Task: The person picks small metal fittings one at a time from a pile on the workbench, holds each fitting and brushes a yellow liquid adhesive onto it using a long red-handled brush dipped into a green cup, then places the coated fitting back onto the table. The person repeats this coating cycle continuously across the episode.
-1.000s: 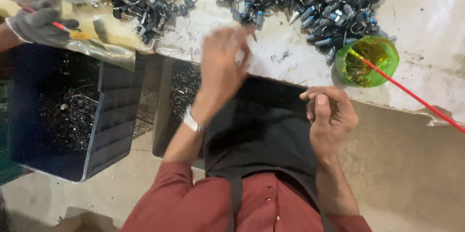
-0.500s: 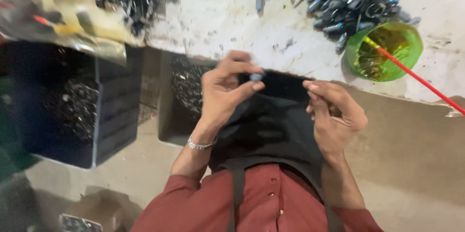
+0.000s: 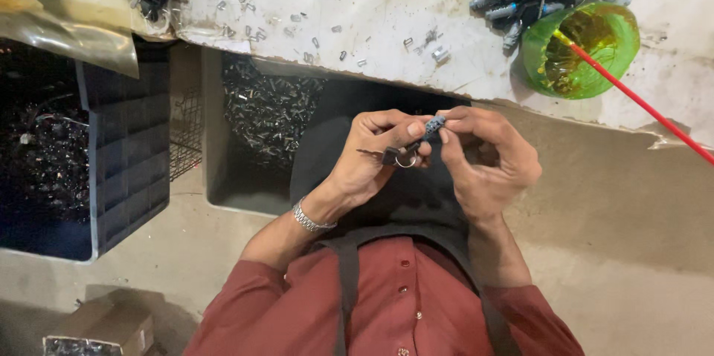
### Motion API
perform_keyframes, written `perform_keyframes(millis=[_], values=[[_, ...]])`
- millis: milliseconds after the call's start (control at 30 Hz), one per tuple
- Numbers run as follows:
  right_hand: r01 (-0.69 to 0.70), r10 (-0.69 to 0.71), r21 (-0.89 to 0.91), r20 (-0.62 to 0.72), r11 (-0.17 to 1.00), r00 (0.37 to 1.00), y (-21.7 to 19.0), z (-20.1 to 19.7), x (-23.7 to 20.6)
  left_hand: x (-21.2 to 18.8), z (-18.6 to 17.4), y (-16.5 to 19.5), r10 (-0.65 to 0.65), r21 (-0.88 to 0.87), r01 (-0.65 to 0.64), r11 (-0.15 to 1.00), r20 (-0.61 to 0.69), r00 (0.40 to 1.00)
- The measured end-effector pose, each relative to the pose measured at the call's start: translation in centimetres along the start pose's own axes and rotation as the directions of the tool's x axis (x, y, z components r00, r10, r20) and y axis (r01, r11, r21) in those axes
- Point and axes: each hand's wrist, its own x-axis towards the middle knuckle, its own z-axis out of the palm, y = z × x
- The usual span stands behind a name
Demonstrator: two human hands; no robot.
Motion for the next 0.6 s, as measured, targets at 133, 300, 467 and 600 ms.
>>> perform_keyframes(millis=[133, 300, 467, 600], values=[[0.001, -0.001, -0.107, 0.004, 0.994, 1.0, 0.0, -1.0, -0.7, -0.6, 1.0, 0.8, 0.104, 0.19, -0.099, 0.977, -0.017, 0.994], [-0.198, 0.191, 0.174, 0.057, 0.965, 0.98, 1.7, -2.3, -0.9, -1.1, 1.4, 1.6, 0.126, 0.388, -0.133, 0.912, 0.044, 0.991], [-0.201, 0.309, 0.361, -0.274, 0.911, 0.911, 2.7, -4.2, -0.2, -0.6, 0.6, 1.3, 0.011, 0.192, -0.03, 0.981, 0.101, 0.995], [0.019, 0.116, 0.257, -0.5, 0.966, 0.858, 2.2, -7.1, 0.7, 0.2, 0.0, 0.6, 0.044, 0.083, -0.051, 0.995, 0.08, 0.996]])
